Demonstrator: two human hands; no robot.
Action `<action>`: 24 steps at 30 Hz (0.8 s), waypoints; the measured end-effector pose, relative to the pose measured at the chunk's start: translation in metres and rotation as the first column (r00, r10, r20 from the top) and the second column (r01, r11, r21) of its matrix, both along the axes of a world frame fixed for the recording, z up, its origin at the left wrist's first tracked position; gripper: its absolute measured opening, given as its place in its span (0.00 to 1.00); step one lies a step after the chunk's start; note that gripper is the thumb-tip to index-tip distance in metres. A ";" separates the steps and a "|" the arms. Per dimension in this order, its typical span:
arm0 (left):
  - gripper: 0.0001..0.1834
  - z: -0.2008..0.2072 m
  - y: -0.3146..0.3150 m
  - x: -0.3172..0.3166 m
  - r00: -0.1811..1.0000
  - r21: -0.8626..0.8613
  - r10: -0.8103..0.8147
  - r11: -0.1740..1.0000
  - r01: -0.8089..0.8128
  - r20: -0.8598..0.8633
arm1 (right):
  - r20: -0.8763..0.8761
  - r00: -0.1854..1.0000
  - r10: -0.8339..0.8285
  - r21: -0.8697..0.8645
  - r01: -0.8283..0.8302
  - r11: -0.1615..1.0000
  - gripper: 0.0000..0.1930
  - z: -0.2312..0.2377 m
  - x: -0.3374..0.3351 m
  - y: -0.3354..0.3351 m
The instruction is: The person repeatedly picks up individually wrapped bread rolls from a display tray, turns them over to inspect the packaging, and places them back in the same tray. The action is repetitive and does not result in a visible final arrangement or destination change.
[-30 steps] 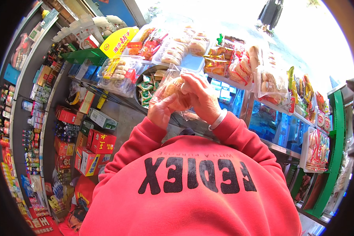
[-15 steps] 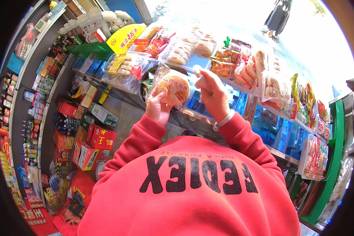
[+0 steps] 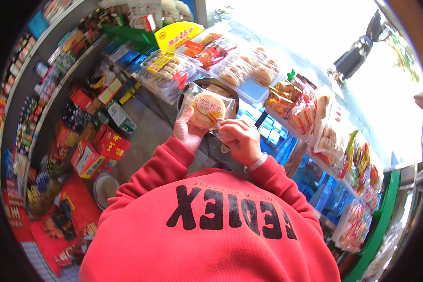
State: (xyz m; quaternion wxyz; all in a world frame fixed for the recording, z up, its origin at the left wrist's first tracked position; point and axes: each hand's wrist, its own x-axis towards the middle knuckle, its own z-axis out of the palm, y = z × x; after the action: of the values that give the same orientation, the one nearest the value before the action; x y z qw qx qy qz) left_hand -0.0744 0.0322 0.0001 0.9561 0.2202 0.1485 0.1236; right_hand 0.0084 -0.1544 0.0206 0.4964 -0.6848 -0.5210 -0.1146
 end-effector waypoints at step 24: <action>0.28 -0.010 0.139 -0.022 0.982 0.244 -0.039 0.970 -0.007 0.183 | -0.960 0.276 -0.050 -0.078 -0.093 0.993 0.11 0.028 0.059 0.152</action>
State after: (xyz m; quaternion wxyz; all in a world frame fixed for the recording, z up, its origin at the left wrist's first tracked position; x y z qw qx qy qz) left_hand -0.0965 0.1711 -0.0103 0.9325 0.3245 0.0404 0.1532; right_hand 0.0674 -0.0029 0.0485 0.6696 -0.6369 -0.1326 0.3584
